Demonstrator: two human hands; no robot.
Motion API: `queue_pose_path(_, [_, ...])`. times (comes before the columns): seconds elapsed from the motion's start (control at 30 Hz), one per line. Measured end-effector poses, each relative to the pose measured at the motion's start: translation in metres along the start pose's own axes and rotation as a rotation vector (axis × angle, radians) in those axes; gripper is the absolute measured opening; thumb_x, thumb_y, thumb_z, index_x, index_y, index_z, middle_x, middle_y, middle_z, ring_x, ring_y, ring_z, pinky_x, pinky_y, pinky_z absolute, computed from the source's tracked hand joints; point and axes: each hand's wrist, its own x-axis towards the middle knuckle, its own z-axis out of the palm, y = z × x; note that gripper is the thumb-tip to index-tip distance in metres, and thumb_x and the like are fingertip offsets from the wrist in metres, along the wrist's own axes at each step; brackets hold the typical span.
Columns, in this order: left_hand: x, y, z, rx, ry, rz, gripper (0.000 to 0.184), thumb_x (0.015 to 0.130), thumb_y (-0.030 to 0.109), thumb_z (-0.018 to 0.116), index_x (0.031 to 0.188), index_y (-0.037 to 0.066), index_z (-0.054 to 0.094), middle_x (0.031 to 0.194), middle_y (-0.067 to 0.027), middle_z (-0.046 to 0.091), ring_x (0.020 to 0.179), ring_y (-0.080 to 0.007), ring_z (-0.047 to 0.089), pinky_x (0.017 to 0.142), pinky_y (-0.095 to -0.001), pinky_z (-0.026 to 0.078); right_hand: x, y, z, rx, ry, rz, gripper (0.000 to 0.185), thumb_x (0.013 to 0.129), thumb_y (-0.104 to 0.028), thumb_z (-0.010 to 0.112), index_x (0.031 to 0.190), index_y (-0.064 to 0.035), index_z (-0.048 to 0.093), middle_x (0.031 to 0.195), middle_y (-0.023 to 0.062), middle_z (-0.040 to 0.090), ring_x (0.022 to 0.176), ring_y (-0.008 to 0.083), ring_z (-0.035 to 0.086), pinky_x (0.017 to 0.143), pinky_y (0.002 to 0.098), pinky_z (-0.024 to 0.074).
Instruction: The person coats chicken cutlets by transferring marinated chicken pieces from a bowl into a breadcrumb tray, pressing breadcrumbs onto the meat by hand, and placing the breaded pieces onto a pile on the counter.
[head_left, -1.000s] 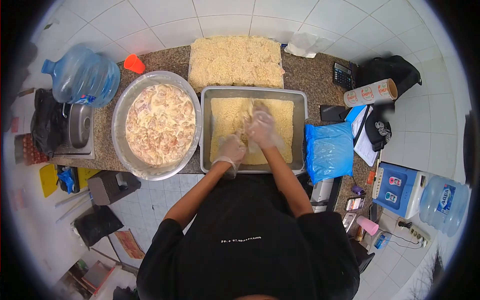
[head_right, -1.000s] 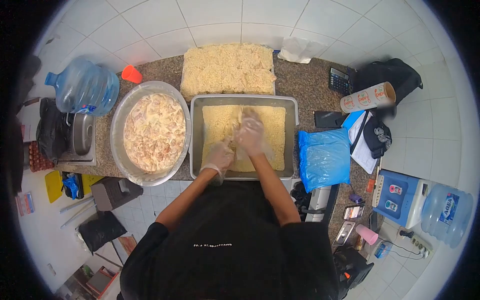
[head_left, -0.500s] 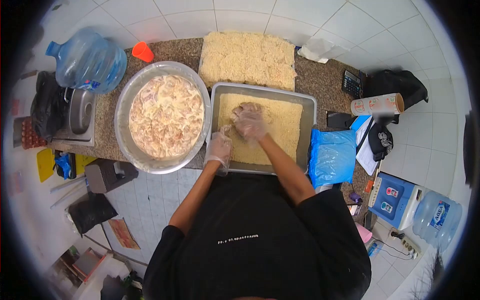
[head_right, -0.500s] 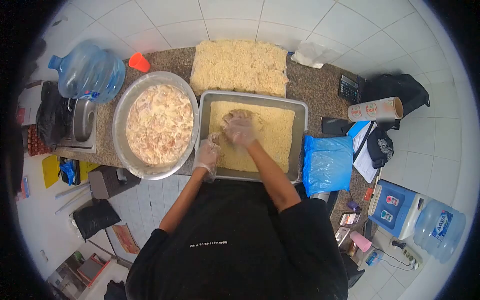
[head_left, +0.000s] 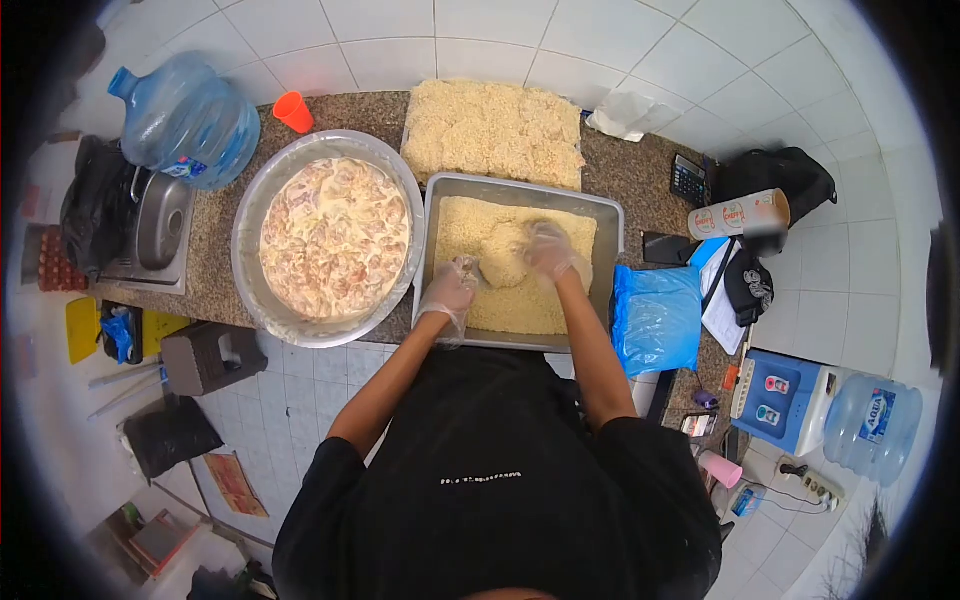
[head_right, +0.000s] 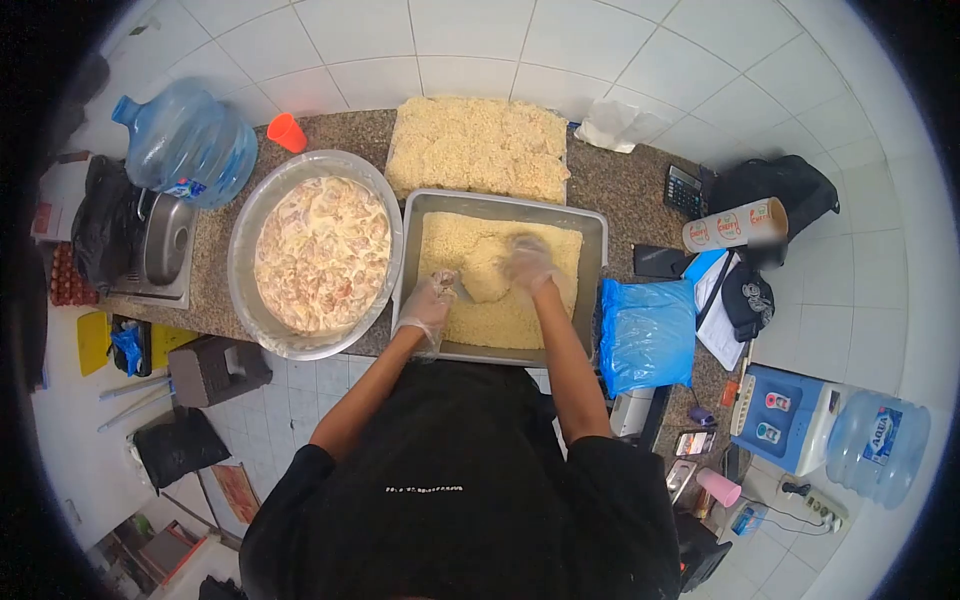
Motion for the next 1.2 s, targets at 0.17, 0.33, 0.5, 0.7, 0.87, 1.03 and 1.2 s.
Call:
queue_pose_path(0.17, [0.001,-0.004,0.006,-0.018,-0.063,-0.041,0.037,0.084,0.016,0.056,0.120,0.007,0.059,0.113,-0.0225,0.061,0.108,-0.0364,0.058,0.094,-0.0384,0.045,-0.016,-0.006,0.030,0.155,0.047,-0.157,0.042,0.079,-0.033,0.066,0.113,-0.0088,0.063,0.111,0.0139,0.063,0.105,0.0295,0.058,0.092,0.0392,0.0451])
queue_pose_path(0.33, [-0.010,0.011,-0.015,-0.057,0.050,-0.118,0.039,0.083,0.019,0.055,0.121,0.011,0.058,0.112,-0.0240,0.059,0.104,-0.0389,0.059,0.090,-0.0404,0.046,-0.078,-0.040,-0.044,0.277,0.433,-0.157,0.038,0.077,-0.025,0.064,0.113,-0.0128,0.064,0.100,0.0122,0.066,0.096,0.0295,0.062,0.086,0.0410,0.0482])
queue_pose_path(0.5, [-0.004,0.006,-0.011,-0.059,0.018,-0.171,0.038,0.082,0.017,0.056,0.119,0.009,0.060,0.114,-0.0239,0.059,0.106,-0.0383,0.059,0.093,-0.0392,0.045,-0.088,-0.055,-0.114,0.122,0.344,-0.054,0.037,0.075,-0.016,0.060,0.112,-0.0140,0.065,0.096,0.0104,0.067,0.091,0.0286,0.063,0.081,0.0411,0.0497])
queue_pose_path(0.7, [-0.001,-0.001,-0.005,-0.090,0.037,-0.055,0.039,0.079,0.014,0.056,0.117,0.008,0.060,0.110,-0.0238,0.061,0.107,-0.0391,0.058,0.092,-0.0410,0.046,-0.092,-0.025,-0.130,0.137,0.376,-0.133,0.038,0.074,-0.010,0.059,0.111,-0.0165,0.065,0.095,0.0097,0.066,0.087,0.0300,0.063,0.078,0.0415,0.0511])
queue_pose_path(0.87, [-0.011,0.018,-0.012,-0.086,0.060,-0.091,0.037,0.079,0.012,0.055,0.116,0.008,0.061,0.106,-0.0230,0.062,0.104,-0.0386,0.059,0.090,-0.0401,0.046,-0.094,-0.021,-0.211,0.197,0.427,-0.050,0.039,0.075,-0.009,0.064,0.114,-0.0139,0.063,0.106,0.0111,0.065,0.097,0.0324,0.061,0.087,0.0400,0.0491])
queue_pose_path(1.03, [-0.007,0.018,0.001,-0.130,0.078,-0.100,0.037,0.079,0.008,0.055,0.116,0.007,0.060,0.105,-0.0225,0.064,0.102,-0.0370,0.062,0.089,-0.0386,0.047,-0.071,-0.007,-0.267,0.204,0.548,-0.114,0.041,0.078,-0.008,0.064,0.118,-0.0142,0.061,0.110,0.0114,0.063,0.105,0.0329,0.058,0.092,0.0412,0.0467])
queue_pose_path(1.2, [-0.004,-0.007,0.028,-0.291,0.139,-0.064,0.037,0.079,0.008,0.055,0.116,0.008,0.060,0.110,-0.0214,0.063,0.106,-0.0356,0.061,0.092,-0.0381,0.047,-0.038,0.017,-0.273,0.177,0.504,-0.102,0.040,0.079,-0.011,0.065,0.119,-0.0184,0.061,0.110,0.0098,0.063,0.104,0.0323,0.058,0.091,0.0415,0.0467])
